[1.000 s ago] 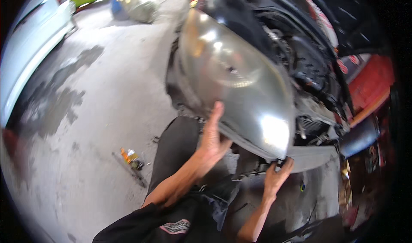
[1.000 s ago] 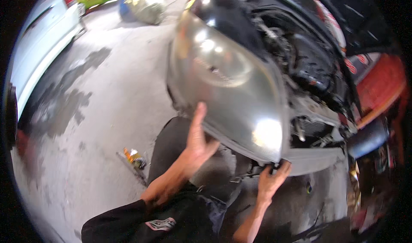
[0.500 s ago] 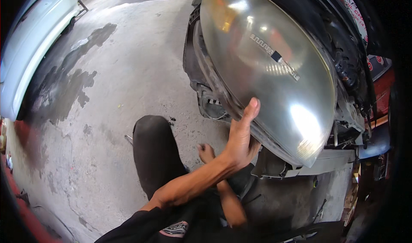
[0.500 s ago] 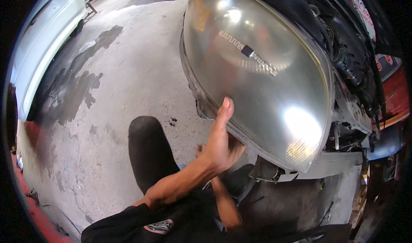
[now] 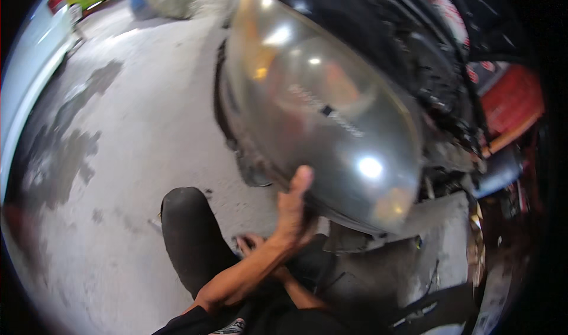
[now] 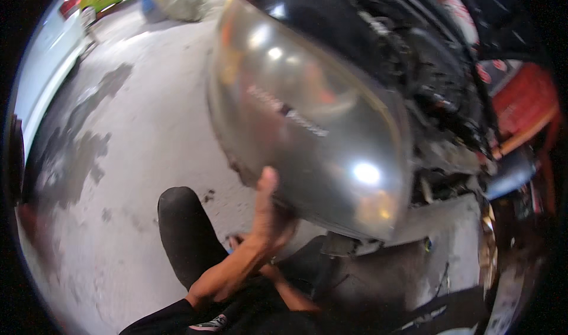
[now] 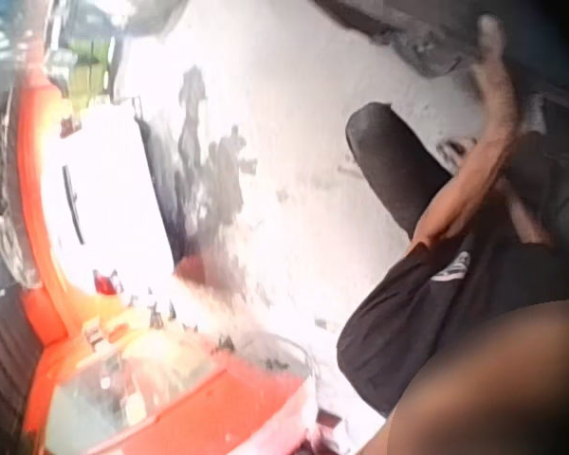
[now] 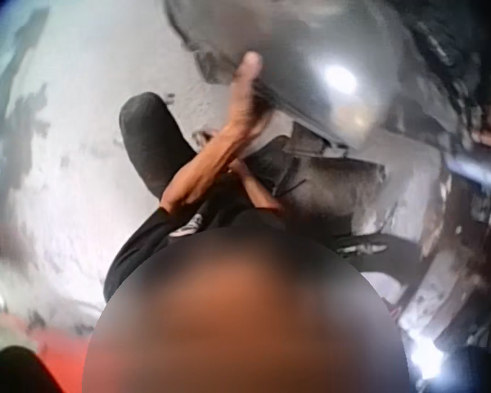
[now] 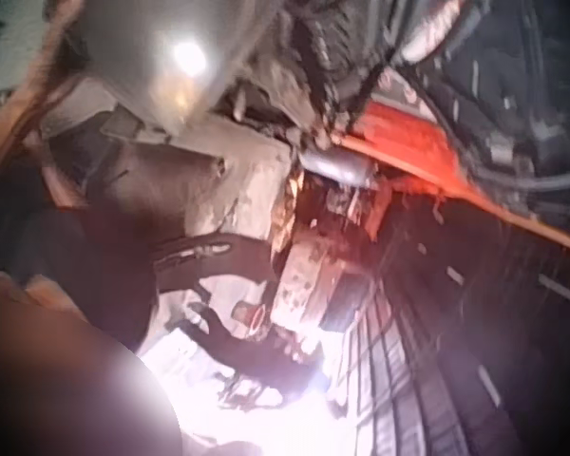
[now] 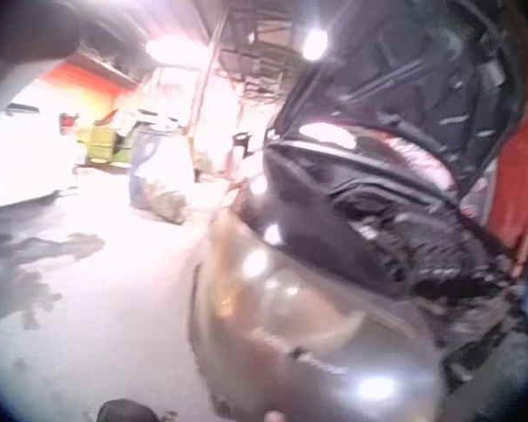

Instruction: Removing screws and detaching a vehicle headlight and bumper components.

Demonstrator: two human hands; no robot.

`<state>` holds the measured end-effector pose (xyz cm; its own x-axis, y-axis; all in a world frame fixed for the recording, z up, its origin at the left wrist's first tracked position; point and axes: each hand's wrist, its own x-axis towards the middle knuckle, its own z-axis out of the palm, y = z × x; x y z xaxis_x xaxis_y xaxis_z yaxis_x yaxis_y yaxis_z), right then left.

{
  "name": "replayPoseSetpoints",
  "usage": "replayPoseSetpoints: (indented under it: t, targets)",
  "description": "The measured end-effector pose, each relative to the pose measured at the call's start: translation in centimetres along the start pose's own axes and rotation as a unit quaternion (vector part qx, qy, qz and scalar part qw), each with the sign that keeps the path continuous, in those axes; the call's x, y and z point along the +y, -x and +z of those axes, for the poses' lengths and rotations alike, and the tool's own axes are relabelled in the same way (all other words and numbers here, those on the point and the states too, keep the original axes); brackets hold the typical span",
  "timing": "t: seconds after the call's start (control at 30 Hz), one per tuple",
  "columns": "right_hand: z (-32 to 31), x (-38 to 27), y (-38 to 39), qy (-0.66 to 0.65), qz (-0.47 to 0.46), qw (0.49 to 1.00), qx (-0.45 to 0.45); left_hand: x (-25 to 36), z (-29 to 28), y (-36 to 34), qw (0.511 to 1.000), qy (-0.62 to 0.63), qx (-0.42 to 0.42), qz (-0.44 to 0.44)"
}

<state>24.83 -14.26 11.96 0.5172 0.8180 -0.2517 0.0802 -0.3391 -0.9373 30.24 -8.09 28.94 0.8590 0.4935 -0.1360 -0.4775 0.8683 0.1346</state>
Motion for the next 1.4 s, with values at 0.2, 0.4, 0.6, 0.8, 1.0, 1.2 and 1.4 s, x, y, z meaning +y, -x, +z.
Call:
replayPoseSetpoints:
  t: [0.2, 0.4, 0.6, 0.8, 1.0, 1.2, 1.4]
  targets:
    - [-15.6, -13.8, 13.7, 0.444, -0.408, 0.676, 0.424, -1.0, 2.2, 0.2, 0.991, -0.091, -0.093, -0.014]
    - [-24.6, -24.3, 6.9, 0.462, -0.239, 0.707, 0.479, -0.5, 1.8, -0.2, 0.994, -0.039, -0.100, -0.023]
    - [-24.0, -24.0, 5.5, 0.412, -0.192, 0.766, 0.455, -0.6, 1.1, -0.1, 0.991, -0.086, -0.101, 0.015]
    - [-22.5, -24.6, 6.1, 0.344, -0.219, 0.797, 0.445, 0.4, 0.4, 0.1, 0.990, -0.099, -0.099, 0.006]
    - [-22.9, -24.7, 6.4, 0.319, -0.215, 0.820, 0.424, -0.1, -0.7, -0.3, 0.988, -0.121, -0.096, 0.006]
    - [-24.8, -24.3, 5.2, 0.350, -0.190, 0.816, 0.418, 1.3, -2.3, -1.1, 0.962, -0.265, -0.063, 0.010]
    - [-25.1, -24.4, 5.4, 0.295, -0.164, 0.840, 0.424, 9.2, -1.4, -7.1, 0.962, -0.172, -0.180, 0.109]
